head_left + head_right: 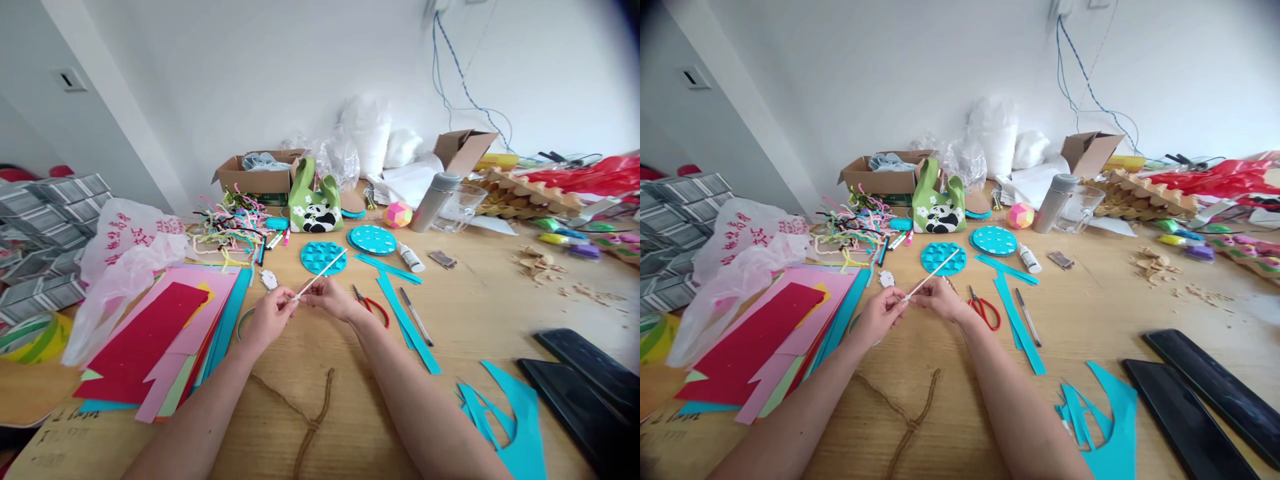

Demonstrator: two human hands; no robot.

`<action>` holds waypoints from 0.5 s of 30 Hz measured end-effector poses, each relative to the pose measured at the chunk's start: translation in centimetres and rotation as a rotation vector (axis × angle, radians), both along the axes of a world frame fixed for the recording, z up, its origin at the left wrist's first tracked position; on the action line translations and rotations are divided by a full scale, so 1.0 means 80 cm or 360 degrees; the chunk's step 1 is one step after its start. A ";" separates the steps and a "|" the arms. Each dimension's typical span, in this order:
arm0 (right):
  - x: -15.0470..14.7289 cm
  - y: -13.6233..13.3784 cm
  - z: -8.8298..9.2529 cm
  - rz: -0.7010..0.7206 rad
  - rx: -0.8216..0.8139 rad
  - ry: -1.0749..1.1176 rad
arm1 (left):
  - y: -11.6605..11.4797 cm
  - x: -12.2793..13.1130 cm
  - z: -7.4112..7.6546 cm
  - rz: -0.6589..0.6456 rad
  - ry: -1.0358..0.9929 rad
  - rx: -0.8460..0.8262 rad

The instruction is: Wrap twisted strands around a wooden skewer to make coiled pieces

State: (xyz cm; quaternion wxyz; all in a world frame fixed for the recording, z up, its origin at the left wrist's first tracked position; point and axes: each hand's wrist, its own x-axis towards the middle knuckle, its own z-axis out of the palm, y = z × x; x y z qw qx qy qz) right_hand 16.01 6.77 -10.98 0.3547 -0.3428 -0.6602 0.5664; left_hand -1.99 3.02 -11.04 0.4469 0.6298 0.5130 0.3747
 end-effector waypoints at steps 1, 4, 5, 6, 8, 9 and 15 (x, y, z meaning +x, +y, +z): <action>-0.001 0.000 -0.001 0.0000 -0.0002 -0.0011 | -0.001 0.000 0.000 0.0013 0.0093 0.0061; -0.003 0.001 -0.005 -0.0002 0.0006 -0.0001 | -0.003 0.000 0.003 0.0044 0.0341 0.0238; -0.003 0.001 -0.005 -0.0003 0.0011 0.0008 | -0.004 0.001 0.005 0.0048 0.0397 0.0293; -0.003 0.000 -0.005 -0.0006 0.0015 0.0018 | -0.005 0.001 0.006 0.0053 0.0431 0.0340; -0.004 -0.001 -0.003 -0.0013 0.0017 0.0025 | -0.007 0.003 0.009 0.0062 0.0429 0.0390; -0.004 -0.001 -0.002 -0.0013 0.0014 0.0024 | -0.007 0.003 0.009 0.0066 0.0403 0.0388; -0.004 -0.004 0.004 -0.0015 -0.0005 0.0057 | -0.002 0.003 0.005 0.0026 -0.0023 -0.0004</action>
